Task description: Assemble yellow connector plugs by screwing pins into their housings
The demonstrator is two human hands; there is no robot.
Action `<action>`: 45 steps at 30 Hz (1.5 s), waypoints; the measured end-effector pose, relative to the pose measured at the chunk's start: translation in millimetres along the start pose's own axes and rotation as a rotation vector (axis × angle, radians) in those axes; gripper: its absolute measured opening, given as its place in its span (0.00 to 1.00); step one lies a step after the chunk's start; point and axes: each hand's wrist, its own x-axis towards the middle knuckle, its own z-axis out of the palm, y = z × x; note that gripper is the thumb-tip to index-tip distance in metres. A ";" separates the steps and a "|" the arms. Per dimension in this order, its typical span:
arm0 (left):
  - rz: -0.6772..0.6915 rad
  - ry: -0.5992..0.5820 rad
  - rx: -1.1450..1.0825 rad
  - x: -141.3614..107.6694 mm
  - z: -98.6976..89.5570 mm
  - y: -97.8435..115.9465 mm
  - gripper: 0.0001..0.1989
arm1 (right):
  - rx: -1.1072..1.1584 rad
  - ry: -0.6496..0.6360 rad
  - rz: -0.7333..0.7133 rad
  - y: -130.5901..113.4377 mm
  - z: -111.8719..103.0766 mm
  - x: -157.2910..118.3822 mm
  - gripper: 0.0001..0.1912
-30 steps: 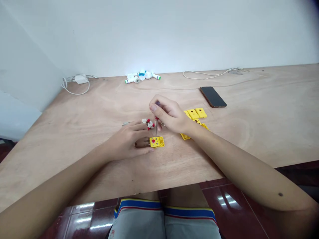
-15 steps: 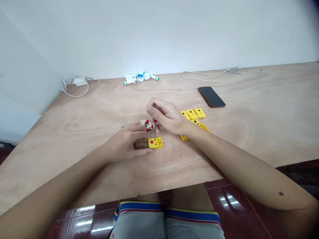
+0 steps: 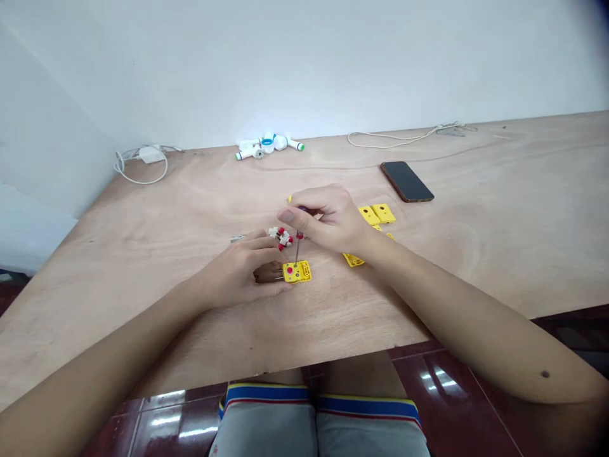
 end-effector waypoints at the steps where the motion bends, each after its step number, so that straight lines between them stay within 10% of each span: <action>1: 0.002 -0.002 -0.001 0.5 -0.2 0.5 0.12 | -0.053 -0.020 -0.008 -1.7 -2.3 1.0 0.37; 28: 0.006 0.004 -0.026 4.0 7.2 -7.3 0.13 | -0.661 -0.874 0.442 -82.7 -51.7 52.7 0.24; 40: 0.019 -0.006 -0.029 5.4 6.8 -7.5 0.11 | -0.668 -0.795 0.470 -96.8 -15.8 44.6 0.06; 45: 0.016 0.012 -0.038 6.4 5.9 -5.7 0.13 | -0.689 -0.836 0.454 -92.2 -15.5 47.9 0.15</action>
